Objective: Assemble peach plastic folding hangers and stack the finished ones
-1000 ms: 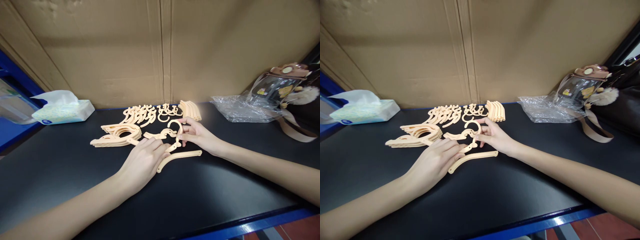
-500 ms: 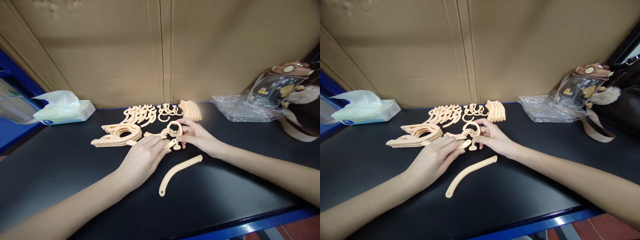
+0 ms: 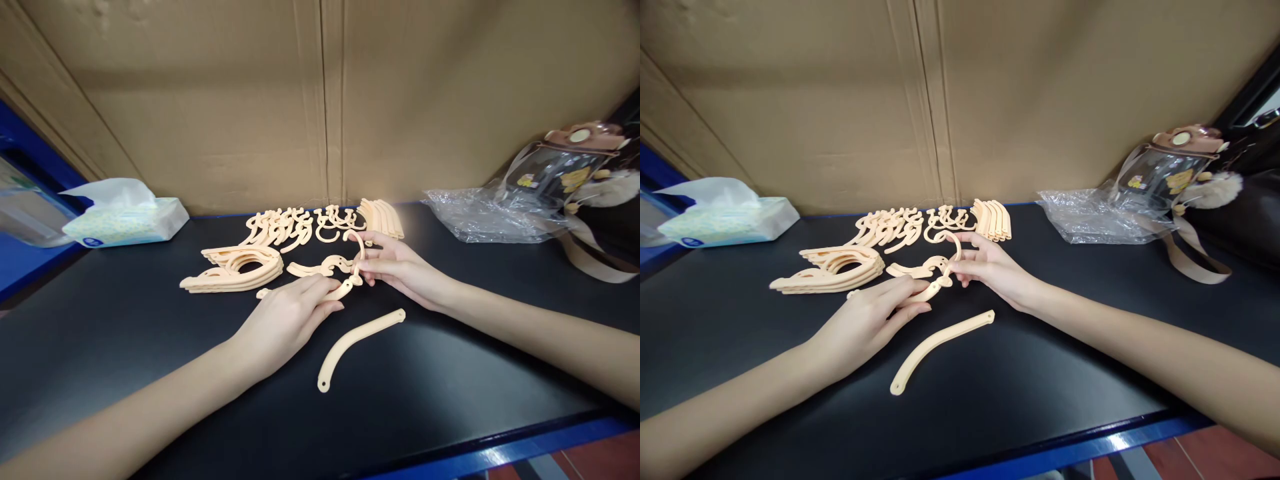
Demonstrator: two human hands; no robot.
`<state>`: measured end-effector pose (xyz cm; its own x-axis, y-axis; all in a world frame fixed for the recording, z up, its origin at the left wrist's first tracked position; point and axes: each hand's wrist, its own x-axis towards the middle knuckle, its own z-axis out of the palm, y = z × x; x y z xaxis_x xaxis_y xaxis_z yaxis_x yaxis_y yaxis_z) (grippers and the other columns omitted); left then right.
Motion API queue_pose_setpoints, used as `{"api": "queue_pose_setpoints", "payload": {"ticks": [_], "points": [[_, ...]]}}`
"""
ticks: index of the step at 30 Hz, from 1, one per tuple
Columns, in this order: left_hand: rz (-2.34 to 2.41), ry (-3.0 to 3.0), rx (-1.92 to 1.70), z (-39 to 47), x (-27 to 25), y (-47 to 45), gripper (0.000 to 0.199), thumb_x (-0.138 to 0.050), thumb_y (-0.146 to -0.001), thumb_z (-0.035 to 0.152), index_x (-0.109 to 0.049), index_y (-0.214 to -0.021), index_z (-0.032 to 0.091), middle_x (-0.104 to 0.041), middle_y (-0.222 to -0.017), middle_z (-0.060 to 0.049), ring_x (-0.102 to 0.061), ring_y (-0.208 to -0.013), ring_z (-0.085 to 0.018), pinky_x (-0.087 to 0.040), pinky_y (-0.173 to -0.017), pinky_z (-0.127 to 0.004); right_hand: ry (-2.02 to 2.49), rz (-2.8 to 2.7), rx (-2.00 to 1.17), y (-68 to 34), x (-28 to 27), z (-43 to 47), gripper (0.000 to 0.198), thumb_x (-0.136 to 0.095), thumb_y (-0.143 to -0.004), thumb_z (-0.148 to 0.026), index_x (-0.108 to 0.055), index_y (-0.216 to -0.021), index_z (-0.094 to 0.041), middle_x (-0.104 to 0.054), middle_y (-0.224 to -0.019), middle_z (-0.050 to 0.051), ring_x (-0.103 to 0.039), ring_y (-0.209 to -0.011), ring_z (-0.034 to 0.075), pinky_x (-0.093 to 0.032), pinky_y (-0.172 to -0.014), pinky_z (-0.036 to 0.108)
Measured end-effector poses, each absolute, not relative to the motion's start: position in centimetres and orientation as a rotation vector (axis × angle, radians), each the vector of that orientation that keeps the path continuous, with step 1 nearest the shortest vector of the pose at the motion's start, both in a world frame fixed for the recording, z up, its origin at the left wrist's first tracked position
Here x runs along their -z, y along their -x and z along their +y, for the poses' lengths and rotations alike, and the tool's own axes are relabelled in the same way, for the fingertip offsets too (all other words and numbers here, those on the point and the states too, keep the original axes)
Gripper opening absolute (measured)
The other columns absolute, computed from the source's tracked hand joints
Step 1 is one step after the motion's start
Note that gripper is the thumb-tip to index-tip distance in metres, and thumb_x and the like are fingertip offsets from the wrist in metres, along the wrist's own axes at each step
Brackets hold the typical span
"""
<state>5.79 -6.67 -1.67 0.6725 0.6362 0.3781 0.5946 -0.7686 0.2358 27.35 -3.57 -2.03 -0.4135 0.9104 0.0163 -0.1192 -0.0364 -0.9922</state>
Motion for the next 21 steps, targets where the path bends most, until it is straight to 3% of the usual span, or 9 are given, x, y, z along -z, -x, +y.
{"api": "queue_pose_setpoints", "payload": {"ticks": [10, 21], "points": [[0.981, -2.844, -0.667, -6.57, 1.89, -5.99, 0.016, -0.042, -0.097, 0.023, -0.054, -0.101, 0.014, -0.065, -0.089, -0.005, -0.062, -0.08, -0.017, -0.047, -0.067, -0.026, 0.871, -1.407, -1.644, -27.59, 1.85, -3.55, 0.054, -0.068, -0.076, -0.019, -0.045, -0.125, -0.019, -0.061, -0.079, -0.002, -0.048, -0.065, 0.01, -0.039, -0.066, 0.026], [1.063, -2.784, -0.603, -6.73, 1.74, -5.94, 0.011, -0.041, -0.097, 0.023, -0.05, -0.095, 0.018, -0.061, -0.079, -0.001, -0.06, -0.069, -0.016, -0.042, -0.059, -0.024, 0.832, -1.426, -1.672, -27.89, 2.11, -3.36, 0.052, -0.067, -0.078, -0.019, -0.048, -0.126, -0.023, -0.063, -0.084, -0.001, -0.049, -0.069, 0.01, -0.039, -0.068, 0.026]]}}
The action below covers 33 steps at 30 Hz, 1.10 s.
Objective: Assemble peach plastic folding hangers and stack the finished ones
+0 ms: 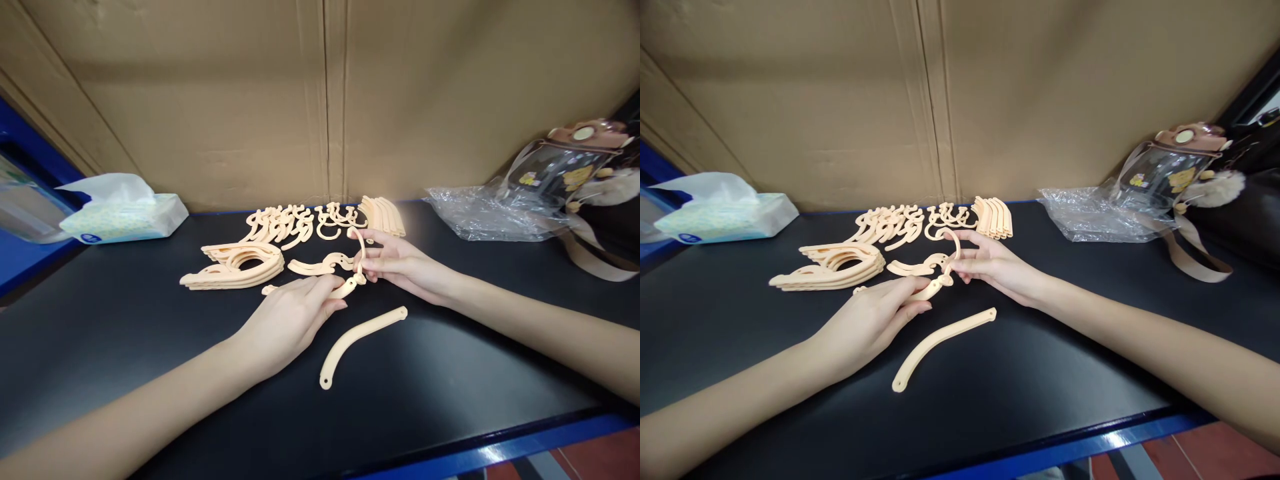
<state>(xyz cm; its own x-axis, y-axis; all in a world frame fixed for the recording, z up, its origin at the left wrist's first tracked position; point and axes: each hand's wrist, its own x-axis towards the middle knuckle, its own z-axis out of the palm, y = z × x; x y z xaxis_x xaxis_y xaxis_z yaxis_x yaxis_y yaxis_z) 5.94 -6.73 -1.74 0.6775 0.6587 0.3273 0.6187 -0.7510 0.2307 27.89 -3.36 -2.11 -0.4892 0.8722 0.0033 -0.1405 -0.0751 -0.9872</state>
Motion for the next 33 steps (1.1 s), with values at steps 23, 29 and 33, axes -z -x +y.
{"api": "queue_pose_setpoints", "payload": {"ticks": [23, 29, 33], "points": [[1.09, -2.838, -0.54, -6.52, 2.04, -5.8, 0.013, -0.041, -0.097, 0.024, -0.052, -0.096, 0.018, -0.067, -0.082, -0.002, -0.064, -0.073, -0.018, -0.046, -0.061, -0.026, 0.849, -1.588, -1.481, -27.56, 2.49, -3.52, 0.047, -0.065, -0.08, -0.023, -0.042, -0.121, -0.025, -0.059, -0.078, -0.003, -0.054, -0.067, 0.012, -0.043, -0.063, 0.028], [1.101, -2.874, -0.533, -6.43, 2.1, -5.79, 0.013, -0.042, -0.097, 0.024, -0.052, -0.096, 0.017, -0.068, -0.083, -0.003, -0.065, -0.073, -0.018, -0.047, -0.061, -0.027, 0.847, -1.616, -1.44, -27.42, 2.15, -3.71, 0.044, -0.064, -0.08, -0.021, -0.042, -0.117, -0.024, -0.057, -0.074, -0.005, -0.051, -0.064, 0.011, -0.043, -0.063, 0.028], [1.11, -2.919, -0.537, -6.48, 2.13, -5.88, 0.012, -0.043, -0.096, 0.024, -0.053, -0.096, 0.017, -0.069, -0.081, -0.002, -0.066, -0.071, -0.018, -0.047, -0.06, -0.026, 0.846, -1.665, -1.367, -27.39, 2.06, -3.79, 0.042, -0.064, -0.08, -0.023, -0.042, -0.115, -0.025, -0.056, -0.073, -0.005, -0.053, -0.065, 0.012, -0.045, -0.065, 0.03]]}}
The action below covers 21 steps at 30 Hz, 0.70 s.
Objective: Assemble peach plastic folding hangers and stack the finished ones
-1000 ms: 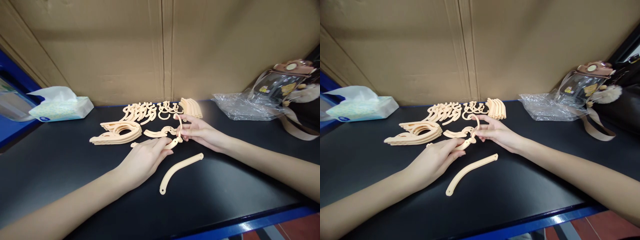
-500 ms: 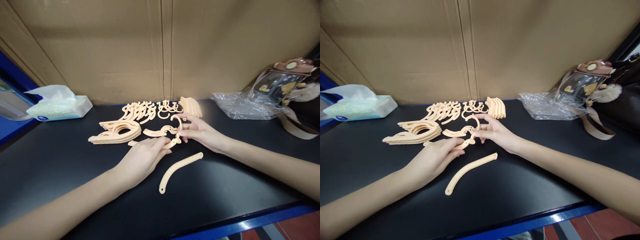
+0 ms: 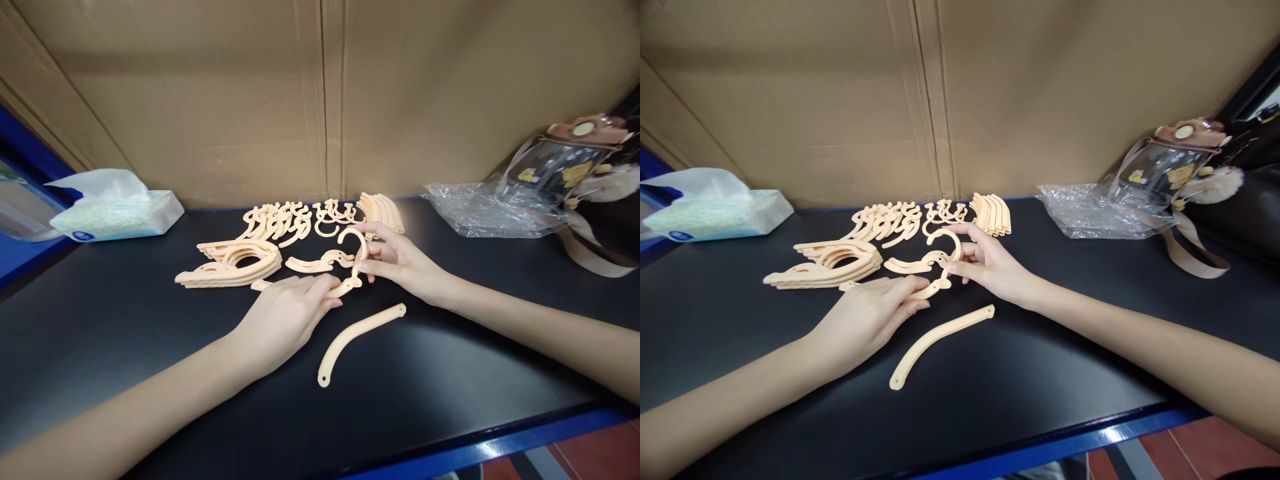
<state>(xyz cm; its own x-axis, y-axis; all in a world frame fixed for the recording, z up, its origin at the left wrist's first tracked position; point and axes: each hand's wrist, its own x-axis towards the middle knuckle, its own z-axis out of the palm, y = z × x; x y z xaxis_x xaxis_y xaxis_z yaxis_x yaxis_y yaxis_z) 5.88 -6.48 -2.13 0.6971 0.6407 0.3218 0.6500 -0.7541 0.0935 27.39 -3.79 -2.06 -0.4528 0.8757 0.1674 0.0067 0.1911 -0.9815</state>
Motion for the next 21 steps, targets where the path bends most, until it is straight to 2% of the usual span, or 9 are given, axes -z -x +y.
{"api": "queue_pose_setpoints", "payload": {"ticks": [6, 15, 21], "points": [[-1.066, 2.828, 0.534, -6.5, 2.24, -5.88, 0.013, -0.043, -0.096, 0.025, -0.053, -0.096, 0.017, -0.069, -0.079, -0.002, -0.066, -0.068, -0.019, -0.045, -0.058, -0.026, 0.852, -1.697, -1.302, -27.27, 1.97, -3.95, 0.042, -0.062, -0.081, -0.022, -0.041, -0.117, -0.025, -0.054, -0.071, -0.006, -0.053, -0.065, 0.012, -0.046, -0.067, 0.031], [-1.021, 2.876, 0.603, -6.51, 2.08, -5.93, 0.012, -0.041, -0.097, 0.024, -0.05, -0.094, 0.017, -0.067, -0.078, -0.001, -0.064, -0.068, -0.017, -0.044, -0.058, -0.024, 0.837, -1.531, -1.56, -27.52, 2.0, -3.61, 0.05, -0.062, -0.079, -0.017, -0.043, -0.125, -0.021, -0.06, -0.076, -0.003, -0.054, -0.07, 0.012, -0.039, -0.066, 0.027], [-1.003, 2.875, 0.624, -6.4, 2.35, -5.75, 0.011, -0.04, -0.097, 0.024, -0.049, -0.096, 0.017, -0.065, -0.077, -0.001, -0.063, -0.066, -0.016, -0.042, -0.057, -0.023, 0.789, -1.512, -1.589, -27.8, 2.09, -3.41, 0.05, -0.06, -0.081, -0.017, -0.041, -0.127, -0.022, -0.062, -0.079, -0.002, -0.055, -0.072, 0.012, -0.039, -0.064, 0.026]]}}
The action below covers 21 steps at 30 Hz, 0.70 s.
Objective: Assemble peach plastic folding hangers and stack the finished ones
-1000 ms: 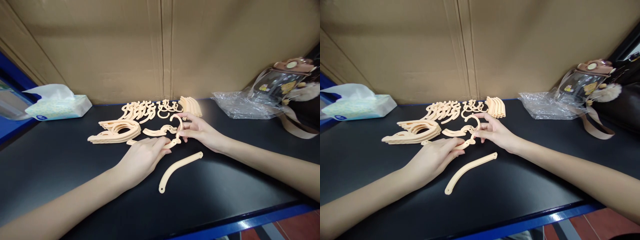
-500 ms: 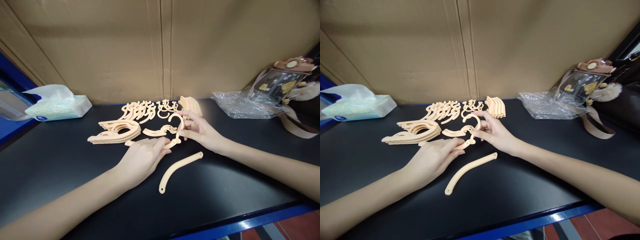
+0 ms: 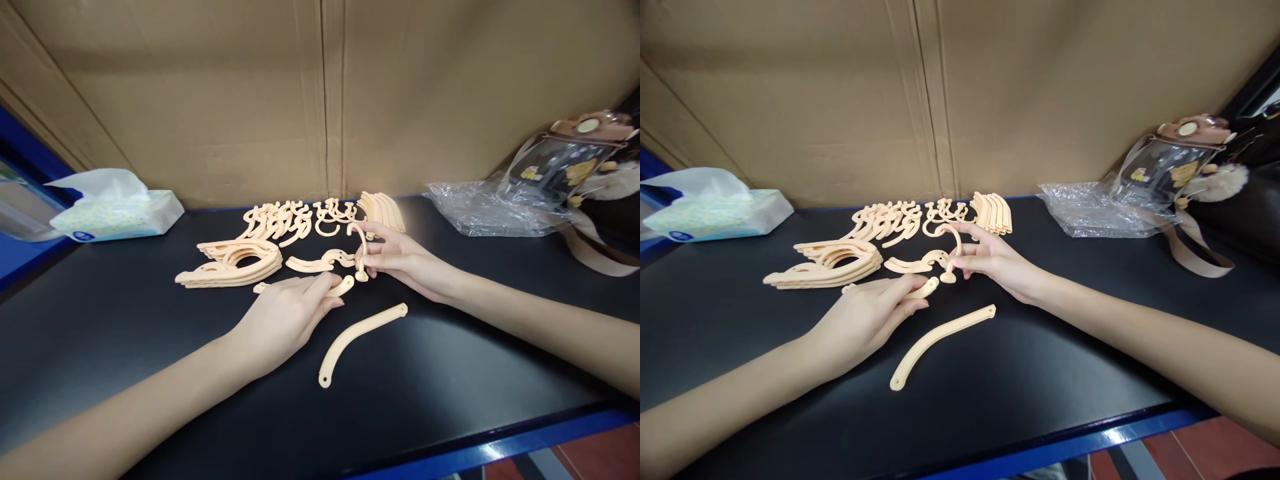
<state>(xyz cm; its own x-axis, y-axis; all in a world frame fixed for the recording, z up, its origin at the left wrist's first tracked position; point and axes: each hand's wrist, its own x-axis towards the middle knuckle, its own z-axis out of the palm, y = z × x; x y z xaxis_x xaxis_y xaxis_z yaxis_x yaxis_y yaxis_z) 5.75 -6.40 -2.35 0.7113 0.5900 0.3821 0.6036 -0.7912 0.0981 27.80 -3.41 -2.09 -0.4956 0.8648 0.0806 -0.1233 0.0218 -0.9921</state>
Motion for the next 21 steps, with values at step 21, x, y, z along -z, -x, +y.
{"api": "queue_pose_setpoints", "payload": {"ticks": [21], "points": [[-1.023, 2.931, 0.582, -6.29, 2.09, -5.66, 0.009, -0.043, -0.096, 0.023, -0.05, -0.095, 0.017, -0.065, -0.077, 0.001, -0.062, -0.065, -0.016, -0.04, -0.056, -0.022, 0.889, -1.568, -1.504, -27.29, 1.85, -3.85, 0.051, -0.061, -0.08, -0.019, -0.04, -0.127, -0.02, -0.059, -0.072, -0.004, -0.053, -0.065, 0.011, -0.039, -0.065, 0.027]]}}
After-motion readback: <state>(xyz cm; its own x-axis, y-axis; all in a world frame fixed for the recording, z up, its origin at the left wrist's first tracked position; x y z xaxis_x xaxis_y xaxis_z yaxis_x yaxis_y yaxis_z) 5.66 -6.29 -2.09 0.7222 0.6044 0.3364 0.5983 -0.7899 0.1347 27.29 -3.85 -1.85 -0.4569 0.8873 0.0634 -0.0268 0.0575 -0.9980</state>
